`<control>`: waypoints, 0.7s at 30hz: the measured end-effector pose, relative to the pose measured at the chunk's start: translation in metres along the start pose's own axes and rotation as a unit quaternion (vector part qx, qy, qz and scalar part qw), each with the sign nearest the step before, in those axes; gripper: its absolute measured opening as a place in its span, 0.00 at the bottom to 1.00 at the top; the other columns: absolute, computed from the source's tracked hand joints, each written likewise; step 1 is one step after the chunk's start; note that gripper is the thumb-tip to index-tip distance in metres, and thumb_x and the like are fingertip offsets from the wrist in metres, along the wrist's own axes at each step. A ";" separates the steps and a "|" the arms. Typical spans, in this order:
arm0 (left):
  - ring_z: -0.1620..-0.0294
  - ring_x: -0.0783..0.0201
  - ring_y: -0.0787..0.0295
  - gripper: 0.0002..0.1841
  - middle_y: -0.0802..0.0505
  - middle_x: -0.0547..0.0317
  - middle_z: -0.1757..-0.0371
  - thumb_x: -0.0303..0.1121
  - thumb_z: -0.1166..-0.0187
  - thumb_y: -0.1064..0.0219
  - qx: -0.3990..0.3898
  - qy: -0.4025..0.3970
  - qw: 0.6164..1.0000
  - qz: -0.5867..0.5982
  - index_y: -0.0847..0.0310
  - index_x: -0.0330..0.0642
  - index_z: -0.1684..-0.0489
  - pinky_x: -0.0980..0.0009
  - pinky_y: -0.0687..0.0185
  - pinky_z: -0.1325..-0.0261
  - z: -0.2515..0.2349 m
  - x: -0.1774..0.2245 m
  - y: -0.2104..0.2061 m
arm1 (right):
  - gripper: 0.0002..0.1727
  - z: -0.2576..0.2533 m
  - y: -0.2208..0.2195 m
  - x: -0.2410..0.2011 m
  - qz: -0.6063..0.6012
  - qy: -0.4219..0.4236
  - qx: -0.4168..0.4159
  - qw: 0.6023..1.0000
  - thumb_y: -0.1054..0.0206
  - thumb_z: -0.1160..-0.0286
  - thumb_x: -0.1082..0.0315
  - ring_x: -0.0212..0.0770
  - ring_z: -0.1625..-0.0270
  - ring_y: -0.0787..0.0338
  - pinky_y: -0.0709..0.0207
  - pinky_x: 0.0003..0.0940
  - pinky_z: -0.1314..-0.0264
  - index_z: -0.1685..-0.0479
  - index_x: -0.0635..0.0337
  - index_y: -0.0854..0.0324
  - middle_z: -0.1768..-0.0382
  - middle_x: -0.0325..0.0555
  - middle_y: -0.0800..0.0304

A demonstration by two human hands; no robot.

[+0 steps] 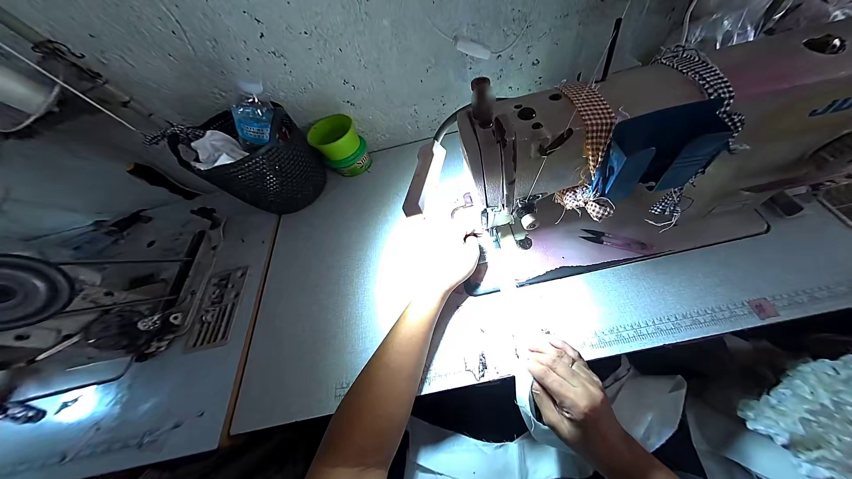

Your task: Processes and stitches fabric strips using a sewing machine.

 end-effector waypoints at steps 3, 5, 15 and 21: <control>0.55 0.56 0.10 0.13 0.07 0.53 0.62 0.28 0.15 0.43 0.004 -0.008 1.000 -0.015 0.09 0.41 0.60 0.53 0.18 0.50 0.000 0.001 0.003 | 0.14 -0.014 -0.006 0.005 0.020 -0.015 -0.010 1.000 0.40 0.23 0.66 0.41 0.39 0.07 0.25 0.39 0.22 0.61 0.58 0.06 0.54 0.43 0.02; 0.54 0.57 0.10 0.13 0.07 0.53 0.60 0.29 0.14 0.43 -0.006 -0.001 1.000 -0.016 0.09 0.41 0.58 0.53 0.18 0.49 0.000 0.000 0.002 | 0.14 -0.022 -0.010 0.008 0.039 -0.022 -0.019 0.999 0.39 0.25 0.66 0.42 0.42 0.06 0.23 0.40 0.24 0.63 0.58 0.06 0.56 0.43 0.02; 0.44 0.55 0.11 0.14 0.07 0.51 0.50 0.29 0.15 0.44 0.003 -0.016 1.000 -0.003 0.08 0.41 0.51 0.51 0.20 0.38 0.001 -0.006 -0.003 | 0.14 -0.071 -0.031 0.030 0.069 -0.059 -0.030 0.995 0.37 0.26 0.67 0.51 0.38 0.07 0.24 0.47 0.21 0.58 0.62 0.05 0.52 0.51 0.03; 0.42 0.54 0.12 0.13 0.07 0.52 0.47 0.28 0.16 0.42 0.005 -0.011 1.000 0.014 0.10 0.43 0.47 0.51 0.20 0.38 0.004 -0.007 -0.003 | 0.13 -0.094 -0.042 0.040 0.060 -0.051 -0.005 0.997 0.35 0.27 0.68 0.54 0.33 0.10 0.25 0.47 0.21 0.54 0.61 0.06 0.47 0.54 0.04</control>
Point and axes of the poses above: each hand's wrist, its own z-axis away from the middle knuckle, its own y-axis out of the back of the hand, x = y × z, the point moved 7 cm from there along -z, towards the middle knuckle
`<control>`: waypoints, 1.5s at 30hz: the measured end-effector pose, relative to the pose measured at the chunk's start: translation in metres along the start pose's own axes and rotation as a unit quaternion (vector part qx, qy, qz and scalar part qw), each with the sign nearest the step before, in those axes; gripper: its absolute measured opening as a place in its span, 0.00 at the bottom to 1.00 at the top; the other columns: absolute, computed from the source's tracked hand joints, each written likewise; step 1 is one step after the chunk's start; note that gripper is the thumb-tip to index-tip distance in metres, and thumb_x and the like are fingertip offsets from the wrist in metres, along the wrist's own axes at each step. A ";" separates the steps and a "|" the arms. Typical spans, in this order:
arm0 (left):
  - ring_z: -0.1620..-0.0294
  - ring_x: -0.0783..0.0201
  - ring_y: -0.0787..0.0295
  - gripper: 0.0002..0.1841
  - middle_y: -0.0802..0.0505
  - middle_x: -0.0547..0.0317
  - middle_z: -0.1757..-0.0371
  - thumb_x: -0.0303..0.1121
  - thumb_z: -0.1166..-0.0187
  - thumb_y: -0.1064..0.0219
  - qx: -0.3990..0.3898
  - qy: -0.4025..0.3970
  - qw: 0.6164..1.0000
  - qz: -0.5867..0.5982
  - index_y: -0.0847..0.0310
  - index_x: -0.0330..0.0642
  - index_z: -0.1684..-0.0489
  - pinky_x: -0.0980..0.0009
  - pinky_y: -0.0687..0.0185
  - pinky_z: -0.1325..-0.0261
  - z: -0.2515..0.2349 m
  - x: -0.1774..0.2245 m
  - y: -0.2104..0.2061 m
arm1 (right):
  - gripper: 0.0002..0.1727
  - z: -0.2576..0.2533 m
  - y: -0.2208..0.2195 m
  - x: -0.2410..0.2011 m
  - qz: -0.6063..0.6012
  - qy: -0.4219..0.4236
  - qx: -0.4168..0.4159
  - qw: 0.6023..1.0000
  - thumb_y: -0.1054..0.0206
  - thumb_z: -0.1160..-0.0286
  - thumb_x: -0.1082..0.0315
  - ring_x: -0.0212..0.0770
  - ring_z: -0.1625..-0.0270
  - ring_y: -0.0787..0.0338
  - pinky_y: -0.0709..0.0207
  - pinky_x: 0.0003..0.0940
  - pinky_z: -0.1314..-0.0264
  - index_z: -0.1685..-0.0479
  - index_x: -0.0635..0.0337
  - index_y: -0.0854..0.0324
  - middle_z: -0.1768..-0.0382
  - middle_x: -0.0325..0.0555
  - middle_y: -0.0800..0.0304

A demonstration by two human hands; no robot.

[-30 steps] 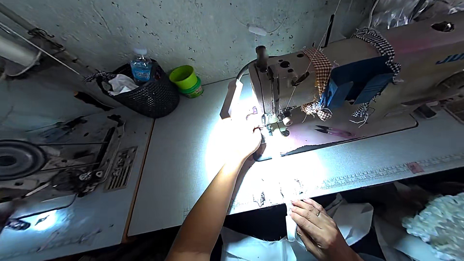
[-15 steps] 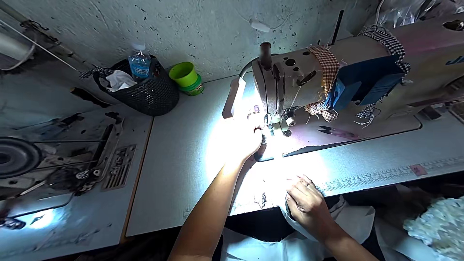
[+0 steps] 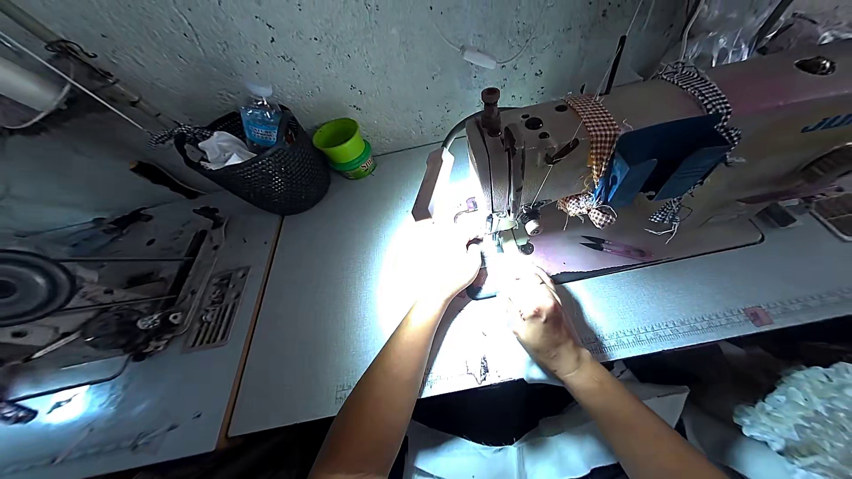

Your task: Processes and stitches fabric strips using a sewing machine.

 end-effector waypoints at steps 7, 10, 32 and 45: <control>0.40 0.55 0.12 0.14 0.07 0.51 0.46 0.30 0.13 0.45 -0.031 0.011 0.999 -0.013 0.10 0.43 0.46 0.51 0.20 0.35 -0.003 0.002 0.003 | 0.13 -0.009 -0.005 0.005 -0.006 -0.023 0.000 1.000 0.35 0.24 0.66 0.50 0.31 0.11 0.25 0.43 0.21 0.52 0.58 0.05 0.44 0.50 0.04; 0.37 0.52 0.13 0.15 0.09 0.49 0.40 0.28 0.13 0.44 -0.051 0.012 0.999 -0.012 0.11 0.43 0.39 0.49 0.21 0.34 0.003 0.007 0.009 | 0.12 0.003 0.014 0.003 -0.048 -0.061 -0.027 0.997 0.35 0.25 0.67 0.45 0.39 0.08 0.19 0.39 0.28 0.54 0.60 0.06 0.50 0.49 0.04; 0.70 0.68 0.06 0.07 0.04 0.53 0.66 0.19 0.23 0.31 0.030 0.308 0.792 0.527 0.12 0.27 0.53 0.72 0.07 0.64 0.226 0.060 -0.050 | 0.13 0.164 0.061 -0.049 -0.400 -0.308 -0.277 0.818 0.34 0.21 0.59 0.19 0.79 0.25 0.32 0.17 0.77 0.74 0.55 0.19 0.82 0.30 0.24; 0.73 0.70 0.09 0.02 0.06 0.55 0.72 0.20 0.25 0.27 0.015 0.334 0.766 0.548 0.10 0.31 0.67 0.75 0.11 0.68 0.236 0.054 -0.079 | 0.15 0.183 0.045 -0.032 -0.417 -0.375 -0.305 0.770 0.34 0.21 0.61 0.21 0.81 0.24 0.31 0.19 0.78 0.78 0.52 0.21 0.84 0.29 0.24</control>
Point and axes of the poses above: each hand's wrist, its own z-axis away from the middle knuckle, its own y-axis out of the back of the hand, x = y × z, the point moved 7 cm from there along -z, towards the middle knuckle
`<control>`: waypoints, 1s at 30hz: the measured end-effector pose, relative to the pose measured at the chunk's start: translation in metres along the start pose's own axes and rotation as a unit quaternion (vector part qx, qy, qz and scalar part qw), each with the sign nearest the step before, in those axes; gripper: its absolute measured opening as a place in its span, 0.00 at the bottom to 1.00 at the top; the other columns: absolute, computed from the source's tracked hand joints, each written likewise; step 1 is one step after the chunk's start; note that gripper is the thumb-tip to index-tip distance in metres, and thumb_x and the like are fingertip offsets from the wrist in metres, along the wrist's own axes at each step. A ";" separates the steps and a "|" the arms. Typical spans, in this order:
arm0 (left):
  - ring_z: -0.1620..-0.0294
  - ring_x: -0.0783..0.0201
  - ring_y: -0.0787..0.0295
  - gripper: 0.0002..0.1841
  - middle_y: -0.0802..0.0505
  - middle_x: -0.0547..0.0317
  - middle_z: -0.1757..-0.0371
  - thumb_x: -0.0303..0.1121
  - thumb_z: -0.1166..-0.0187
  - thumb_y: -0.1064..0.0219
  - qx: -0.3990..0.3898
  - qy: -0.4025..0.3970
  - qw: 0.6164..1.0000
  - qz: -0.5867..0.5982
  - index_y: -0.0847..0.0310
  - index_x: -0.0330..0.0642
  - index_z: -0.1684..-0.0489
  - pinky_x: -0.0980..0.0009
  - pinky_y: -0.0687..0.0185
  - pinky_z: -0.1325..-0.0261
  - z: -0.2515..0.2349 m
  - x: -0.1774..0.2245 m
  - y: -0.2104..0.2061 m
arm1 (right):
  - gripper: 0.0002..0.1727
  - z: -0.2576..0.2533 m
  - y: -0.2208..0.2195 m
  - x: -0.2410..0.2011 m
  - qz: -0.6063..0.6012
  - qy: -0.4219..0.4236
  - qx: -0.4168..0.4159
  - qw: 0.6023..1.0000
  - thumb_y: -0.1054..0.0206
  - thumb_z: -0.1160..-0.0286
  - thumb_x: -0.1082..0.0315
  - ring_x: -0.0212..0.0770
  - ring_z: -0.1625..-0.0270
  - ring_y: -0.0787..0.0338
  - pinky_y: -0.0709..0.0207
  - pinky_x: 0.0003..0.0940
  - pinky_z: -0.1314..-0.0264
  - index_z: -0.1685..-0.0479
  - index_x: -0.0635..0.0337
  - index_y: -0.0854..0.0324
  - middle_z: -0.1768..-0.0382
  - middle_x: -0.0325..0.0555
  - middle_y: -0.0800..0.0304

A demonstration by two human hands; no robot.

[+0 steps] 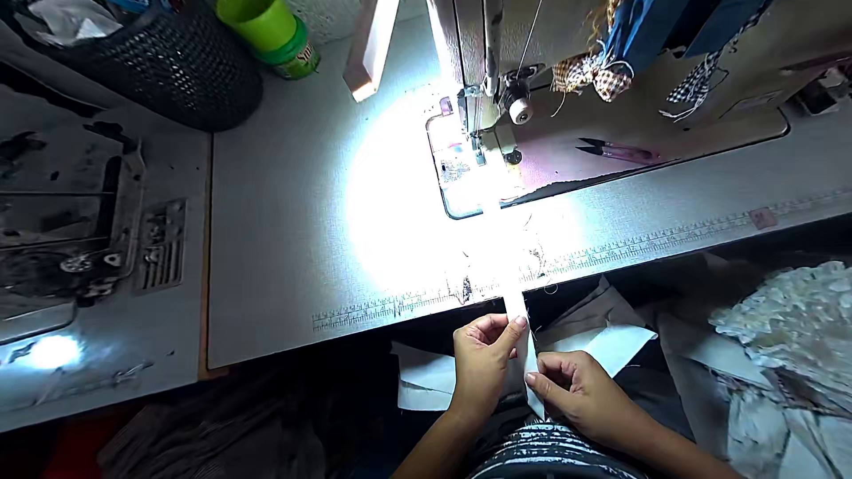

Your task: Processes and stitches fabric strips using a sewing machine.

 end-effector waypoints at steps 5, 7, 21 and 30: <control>0.74 0.69 0.10 0.03 0.07 0.54 0.73 0.22 0.26 0.26 -0.006 -0.018 1.000 -0.020 0.10 0.31 0.68 0.75 0.12 0.69 -0.005 -0.002 0.000 | 0.18 0.000 0.014 -0.013 0.161 0.094 0.075 0.980 0.37 0.18 0.53 0.20 0.72 0.16 0.23 0.20 0.67 0.73 0.53 0.14 0.77 0.30 0.15; 0.75 0.72 0.12 0.03 0.07 0.56 0.74 0.22 0.26 0.26 -0.004 -0.014 1.000 -0.025 0.10 0.32 0.68 0.77 0.15 0.71 -0.004 0.000 0.001 | 0.13 0.002 0.026 -0.040 0.260 0.240 0.182 0.917 0.36 0.19 0.59 0.24 0.58 0.09 0.16 0.20 0.52 0.64 0.55 0.09 0.65 0.35 0.06; 0.70 0.77 0.08 0.10 0.05 0.64 0.70 0.34 0.20 0.30 -0.230 -0.108 0.939 -0.231 0.07 0.36 0.64 0.76 0.10 0.62 0.001 0.040 0.012 | 0.14 -0.030 0.021 -0.048 0.396 0.510 0.133 0.752 0.41 0.15 0.74 0.42 0.25 0.15 0.36 0.38 0.12 0.46 0.59 0.09 0.39 0.48 0.05; 0.33 0.69 0.13 0.19 0.10 0.53 0.32 0.27 0.11 0.48 -0.120 -0.308 0.843 -0.425 0.22 0.37 0.25 0.68 0.21 0.28 -0.144 0.162 -0.006 | 0.13 -0.024 0.023 -0.055 0.334 0.502 0.181 0.777 0.41 0.15 0.68 0.38 0.26 0.15 0.36 0.36 0.13 0.48 0.56 0.09 0.42 0.43 0.04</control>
Point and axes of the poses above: each hand's wrist, its own z-axis away from the middle knuckle, its own y-axis out of the back of the hand, x = y × z, the point moved 7 cm from there along -z, towards the middle knuckle
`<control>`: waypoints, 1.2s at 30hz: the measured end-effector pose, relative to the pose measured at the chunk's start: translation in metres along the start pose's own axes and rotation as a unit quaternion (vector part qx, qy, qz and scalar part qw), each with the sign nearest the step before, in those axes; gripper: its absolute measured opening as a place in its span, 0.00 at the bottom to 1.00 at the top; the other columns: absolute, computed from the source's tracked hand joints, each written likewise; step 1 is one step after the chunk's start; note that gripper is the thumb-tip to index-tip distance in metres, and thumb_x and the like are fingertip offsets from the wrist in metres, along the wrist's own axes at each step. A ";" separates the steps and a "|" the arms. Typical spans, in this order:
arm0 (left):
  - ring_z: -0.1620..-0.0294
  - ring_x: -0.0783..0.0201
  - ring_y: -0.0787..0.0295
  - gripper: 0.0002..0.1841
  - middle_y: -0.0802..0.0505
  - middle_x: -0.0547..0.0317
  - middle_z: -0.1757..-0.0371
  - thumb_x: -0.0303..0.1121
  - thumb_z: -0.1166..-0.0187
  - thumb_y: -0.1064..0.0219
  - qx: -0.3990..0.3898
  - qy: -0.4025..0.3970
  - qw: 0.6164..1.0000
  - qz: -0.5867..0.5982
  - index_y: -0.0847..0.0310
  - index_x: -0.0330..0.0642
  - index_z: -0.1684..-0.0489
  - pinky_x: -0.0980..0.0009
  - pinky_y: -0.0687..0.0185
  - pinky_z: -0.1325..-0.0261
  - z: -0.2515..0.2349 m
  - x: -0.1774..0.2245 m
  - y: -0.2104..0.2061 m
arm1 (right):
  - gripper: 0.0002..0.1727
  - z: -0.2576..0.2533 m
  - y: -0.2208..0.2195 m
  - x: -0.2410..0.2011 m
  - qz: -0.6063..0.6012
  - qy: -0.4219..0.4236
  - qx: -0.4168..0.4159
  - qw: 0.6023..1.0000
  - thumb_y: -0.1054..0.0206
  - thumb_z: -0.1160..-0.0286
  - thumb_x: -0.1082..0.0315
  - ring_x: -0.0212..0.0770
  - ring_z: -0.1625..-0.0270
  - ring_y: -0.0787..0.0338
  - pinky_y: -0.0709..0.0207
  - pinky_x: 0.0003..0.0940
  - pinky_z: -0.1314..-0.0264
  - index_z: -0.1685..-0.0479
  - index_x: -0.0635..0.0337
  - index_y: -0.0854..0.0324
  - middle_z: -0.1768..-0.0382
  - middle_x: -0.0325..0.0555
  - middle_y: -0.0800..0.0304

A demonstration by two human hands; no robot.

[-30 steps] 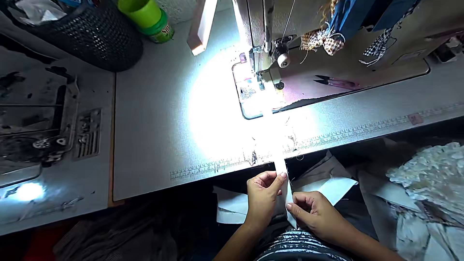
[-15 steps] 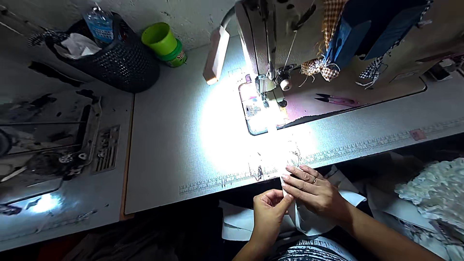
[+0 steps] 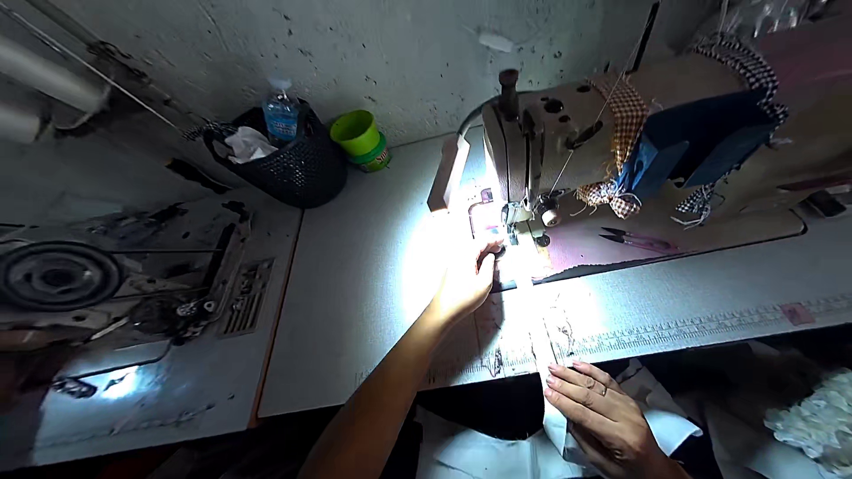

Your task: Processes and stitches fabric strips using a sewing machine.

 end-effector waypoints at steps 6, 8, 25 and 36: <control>0.38 0.62 0.11 0.16 0.07 0.53 0.41 0.23 0.15 0.46 0.053 -0.035 0.991 -0.117 0.12 0.38 0.41 0.61 0.19 0.34 -0.032 -0.011 -0.001 | 0.13 0.009 -0.008 -0.001 0.028 -0.013 -0.006 1.000 0.40 0.15 0.67 0.36 0.24 0.17 0.40 0.37 0.11 0.47 0.55 0.09 0.39 0.42 0.05; 0.39 0.57 0.12 0.15 0.08 0.49 0.43 0.25 0.15 0.45 0.039 -0.033 0.987 -0.150 0.11 0.37 0.42 0.57 0.20 0.34 -0.034 -0.007 0.000 | 0.13 0.009 -0.009 -0.002 0.036 -0.016 -0.008 0.999 0.41 0.15 0.67 0.36 0.24 0.16 0.41 0.37 0.10 0.47 0.55 0.09 0.40 0.42 0.05; 0.46 0.57 0.10 0.14 0.06 0.52 0.52 0.28 0.15 0.44 0.041 -0.010 0.981 -0.189 0.08 0.41 0.50 0.54 0.18 0.41 -0.047 -0.013 -0.001 | 0.14 -0.051 -0.024 0.030 0.151 -0.116 0.010 0.982 0.39 0.25 0.68 0.43 0.39 0.06 0.22 0.42 0.23 0.63 0.58 0.05 0.52 0.44 0.01; 0.46 0.55 0.10 0.14 0.06 0.50 0.51 0.29 0.14 0.44 0.017 0.019 0.983 -0.184 0.10 0.40 0.48 0.52 0.18 0.40 -0.046 -0.011 0.002 | 0.13 -0.105 -0.040 0.059 0.185 -0.124 0.007 0.975 0.37 0.26 0.71 0.53 0.33 0.11 0.26 0.47 0.21 0.54 0.62 0.06 0.50 0.51 0.04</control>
Point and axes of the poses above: each hand's wrist, its own z-axis away from the middle knuckle, its own y-axis out of the back of the hand, x = y × z, the point moved 7 cm from there along -z, towards the middle knuckle
